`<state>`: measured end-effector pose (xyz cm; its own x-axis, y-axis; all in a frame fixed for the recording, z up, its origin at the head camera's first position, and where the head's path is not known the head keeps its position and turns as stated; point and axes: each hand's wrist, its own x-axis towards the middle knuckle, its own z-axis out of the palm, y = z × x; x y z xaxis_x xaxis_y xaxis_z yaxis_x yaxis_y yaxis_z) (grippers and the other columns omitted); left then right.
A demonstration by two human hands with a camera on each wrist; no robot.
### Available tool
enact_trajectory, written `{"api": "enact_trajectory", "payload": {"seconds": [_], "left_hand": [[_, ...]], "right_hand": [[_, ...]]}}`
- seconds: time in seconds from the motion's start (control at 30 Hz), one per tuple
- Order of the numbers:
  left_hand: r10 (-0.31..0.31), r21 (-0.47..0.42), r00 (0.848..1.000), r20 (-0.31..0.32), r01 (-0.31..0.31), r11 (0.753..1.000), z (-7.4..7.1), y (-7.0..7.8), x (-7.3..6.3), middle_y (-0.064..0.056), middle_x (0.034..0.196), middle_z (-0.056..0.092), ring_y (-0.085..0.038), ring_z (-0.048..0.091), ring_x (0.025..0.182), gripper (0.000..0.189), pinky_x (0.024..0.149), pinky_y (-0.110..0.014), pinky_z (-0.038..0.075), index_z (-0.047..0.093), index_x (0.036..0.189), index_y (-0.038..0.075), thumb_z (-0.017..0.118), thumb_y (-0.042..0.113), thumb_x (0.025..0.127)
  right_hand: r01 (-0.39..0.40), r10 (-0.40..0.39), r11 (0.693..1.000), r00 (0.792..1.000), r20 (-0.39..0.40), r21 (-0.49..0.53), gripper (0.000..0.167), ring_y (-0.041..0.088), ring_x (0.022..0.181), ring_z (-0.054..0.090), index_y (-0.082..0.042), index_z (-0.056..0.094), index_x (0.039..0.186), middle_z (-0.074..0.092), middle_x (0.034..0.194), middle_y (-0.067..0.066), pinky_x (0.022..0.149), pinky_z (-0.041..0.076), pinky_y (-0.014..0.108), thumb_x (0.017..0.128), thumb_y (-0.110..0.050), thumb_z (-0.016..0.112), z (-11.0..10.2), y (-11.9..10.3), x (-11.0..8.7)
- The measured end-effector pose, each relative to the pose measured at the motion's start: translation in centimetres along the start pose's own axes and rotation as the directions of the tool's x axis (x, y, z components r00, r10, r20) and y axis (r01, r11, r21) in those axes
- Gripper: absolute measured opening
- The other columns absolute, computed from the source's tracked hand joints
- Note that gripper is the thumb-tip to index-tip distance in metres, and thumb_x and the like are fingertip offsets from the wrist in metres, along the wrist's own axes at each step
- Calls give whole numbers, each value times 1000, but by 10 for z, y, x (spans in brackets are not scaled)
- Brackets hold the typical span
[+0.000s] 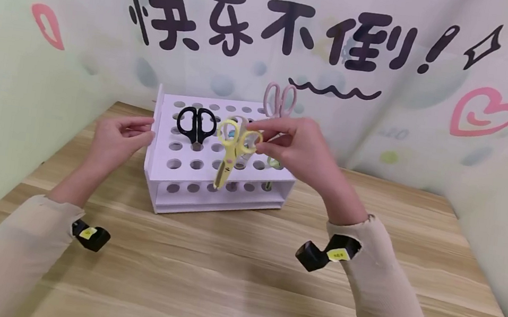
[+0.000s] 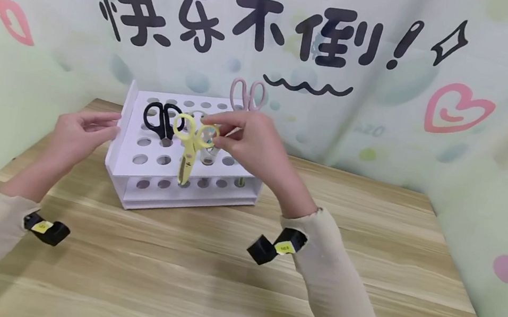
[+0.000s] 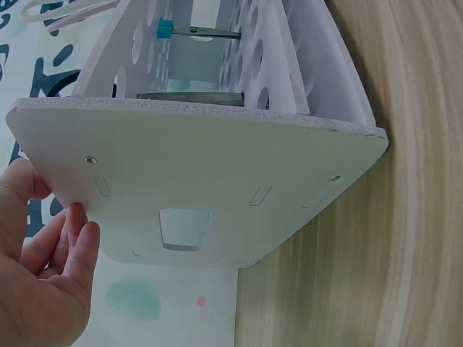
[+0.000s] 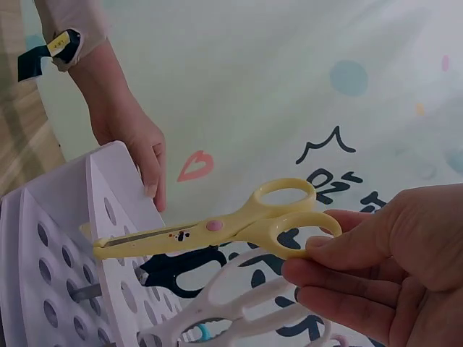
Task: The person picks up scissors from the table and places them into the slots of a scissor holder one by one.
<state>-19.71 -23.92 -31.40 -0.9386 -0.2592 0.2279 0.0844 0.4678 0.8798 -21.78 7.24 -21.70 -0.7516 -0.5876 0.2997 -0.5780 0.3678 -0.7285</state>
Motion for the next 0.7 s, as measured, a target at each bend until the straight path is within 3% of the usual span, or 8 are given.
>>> {"api": "enact_trajectory", "payload": {"seconds": [0.37,0.7], "left_hand": [[8,-37,1000,10,-7,999,1,-1,3,14,84,58,4,57,76,40,60,-10,46,60,119,-1,63,17,83],[18,-39,1000,-16,-19,999,2,-4,1,15,81,57,4,56,74,38,58,-10,45,62,116,-1,63,17,83]], "right_hand": [[44,-44,999,999,-29,6,31,14,76,62,-5,68,108,65,87,9,73,51,21,79,6,66,18,-7,29],[45,-44,999,997,-56,10,30,16,75,62,-4,69,107,64,86,9,71,51,21,79,8,65,28,-4,38]]}}
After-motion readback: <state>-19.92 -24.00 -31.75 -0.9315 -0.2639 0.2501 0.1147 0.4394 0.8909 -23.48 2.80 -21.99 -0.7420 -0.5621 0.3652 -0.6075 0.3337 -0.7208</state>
